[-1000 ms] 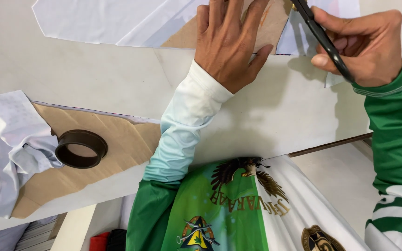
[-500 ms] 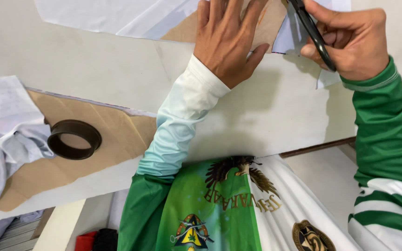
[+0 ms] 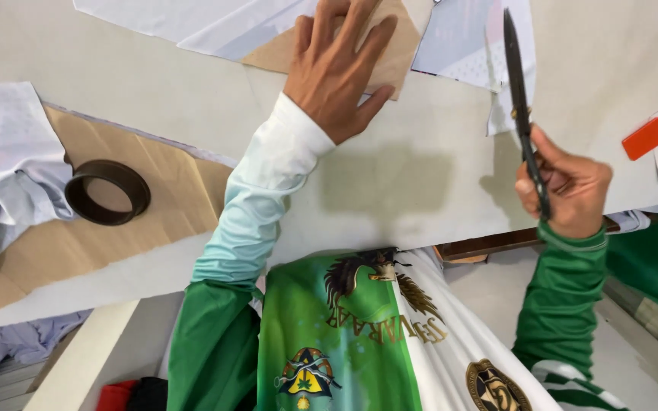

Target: Cutting out fabric components for garments using manual scissors and paper patterns on a large cutting table.

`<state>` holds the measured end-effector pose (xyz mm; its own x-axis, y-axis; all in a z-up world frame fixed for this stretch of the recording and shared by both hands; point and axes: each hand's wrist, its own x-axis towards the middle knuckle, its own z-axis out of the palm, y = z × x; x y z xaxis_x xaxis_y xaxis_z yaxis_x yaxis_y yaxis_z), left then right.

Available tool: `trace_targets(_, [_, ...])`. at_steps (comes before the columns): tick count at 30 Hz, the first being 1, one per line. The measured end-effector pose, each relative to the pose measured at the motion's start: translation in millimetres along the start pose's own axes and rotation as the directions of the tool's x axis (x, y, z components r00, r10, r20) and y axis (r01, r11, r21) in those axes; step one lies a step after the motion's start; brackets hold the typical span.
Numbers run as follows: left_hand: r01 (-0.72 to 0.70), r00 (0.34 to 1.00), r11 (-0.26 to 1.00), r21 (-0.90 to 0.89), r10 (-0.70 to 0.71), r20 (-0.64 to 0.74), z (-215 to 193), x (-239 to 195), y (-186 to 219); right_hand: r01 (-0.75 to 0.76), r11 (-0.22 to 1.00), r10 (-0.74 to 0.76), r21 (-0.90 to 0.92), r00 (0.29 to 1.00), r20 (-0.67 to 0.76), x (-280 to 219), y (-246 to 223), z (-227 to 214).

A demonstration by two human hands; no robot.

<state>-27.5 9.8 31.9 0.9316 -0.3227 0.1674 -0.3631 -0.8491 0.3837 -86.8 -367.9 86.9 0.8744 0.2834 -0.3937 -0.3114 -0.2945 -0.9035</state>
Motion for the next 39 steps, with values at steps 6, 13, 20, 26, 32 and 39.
trace_targets(6, [0.011,0.999,0.998,0.057,-0.013,0.039,-3.4,-37.3,13.7,0.02,0.996,-0.024,0.089,0.999,0.047,-35.3,19.2,14.9])
trace_targets(13, [0.107,0.994,0.979,0.174,-0.106,-0.015,10.2,-52.1,31.1,0.063,0.997,-0.068,0.043,0.989,0.132,-26.4,8.6,10.4])
trace_targets(20, [0.134,0.991,0.974,0.181,-0.132,-0.023,1.8,-44.8,37.1,0.061,0.991,-0.018,-0.121,0.946,0.324,35.2,-41.8,-13.0])
trace_targets(26, [0.143,0.989,0.959,0.243,-0.131,-0.066,-8.3,-39.5,41.0,0.119,0.932,0.029,-0.343,0.917,0.399,76.1,-64.0,-17.2])
trace_targets(32, [0.123,0.992,0.975,0.188,-0.116,-0.05,-6.6,-60.1,49.7,0.087,0.955,0.036,-0.282,0.914,0.405,68.0,-56.4,-5.1])
trace_targets(39, [0.14,0.99,0.971,0.195,-0.13,-0.061,-0.3,-69.8,53.9,0.019,0.97,0.074,-0.243,0.926,0.371,41.1,-56.3,-2.8])
